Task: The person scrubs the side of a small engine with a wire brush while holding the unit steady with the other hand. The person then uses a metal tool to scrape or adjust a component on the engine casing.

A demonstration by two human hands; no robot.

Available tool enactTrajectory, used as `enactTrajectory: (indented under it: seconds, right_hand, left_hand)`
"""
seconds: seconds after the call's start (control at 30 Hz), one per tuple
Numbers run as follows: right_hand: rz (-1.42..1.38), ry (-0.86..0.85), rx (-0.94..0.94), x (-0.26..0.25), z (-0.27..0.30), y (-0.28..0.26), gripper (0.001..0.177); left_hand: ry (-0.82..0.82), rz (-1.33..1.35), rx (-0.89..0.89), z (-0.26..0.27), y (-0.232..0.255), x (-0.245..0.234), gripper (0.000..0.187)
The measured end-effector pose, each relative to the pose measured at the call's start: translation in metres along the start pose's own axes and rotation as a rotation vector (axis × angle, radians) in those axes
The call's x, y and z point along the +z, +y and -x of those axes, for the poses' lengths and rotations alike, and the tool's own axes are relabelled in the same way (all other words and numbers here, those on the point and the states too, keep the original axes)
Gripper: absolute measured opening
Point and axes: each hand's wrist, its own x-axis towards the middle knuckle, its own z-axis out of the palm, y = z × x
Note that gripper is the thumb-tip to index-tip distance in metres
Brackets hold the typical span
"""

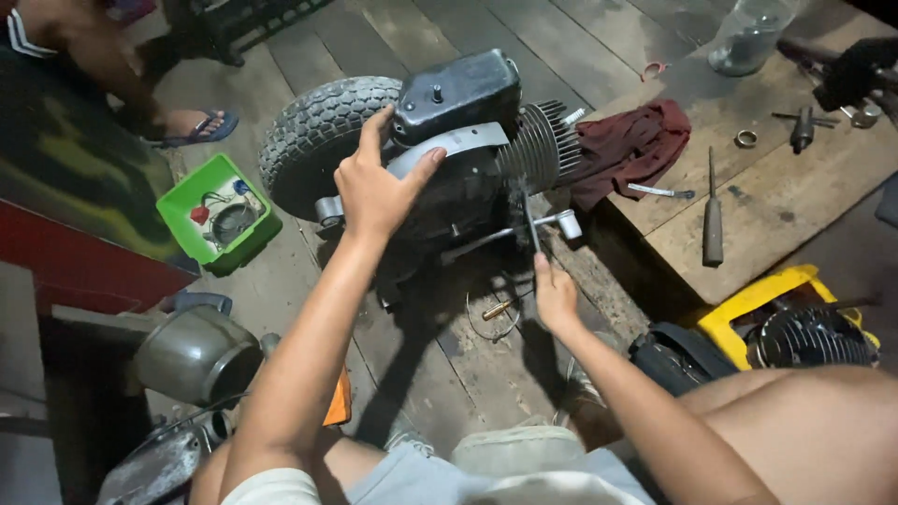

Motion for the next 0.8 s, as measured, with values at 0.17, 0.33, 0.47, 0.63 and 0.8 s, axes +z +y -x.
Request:
enactTrajectory:
  seconds: [0.17,0.33,0.47,0.63,0.8]
  right_hand:
    - [-0.082,0.082,-0.157,0.001,-0.024,-0.043,0.072]
    - [-0.111,0.192,-0.351,0.03,-0.032,-0.004,0.053]
    - [-0.213,0.136,-0.169,0.029,-0.04,-0.019,0.068]
    - [-0.147,0.057,-0.087,-0.009,-0.022,-0.065,0.072]
    - [-0.156,0.129,-0.104,0.038,-0.018,0.014,0.072]
  left_hand:
    - [0.045,-0.02,0.056,0.002,-0.005,0.001,0.073]
    - [0.083,-0.061,0.114,0.001,-0.013,0.008,0.074]
    - [-0.001,-0.06,-0.092,-0.001,-0.02,0.014,0.081]
    - [-0.008,-0.084,-0.074,0.011,-0.027,0.018,0.081]
    - [0.004,-0.087,-0.085,0.001,-0.025,0.017,0.081]
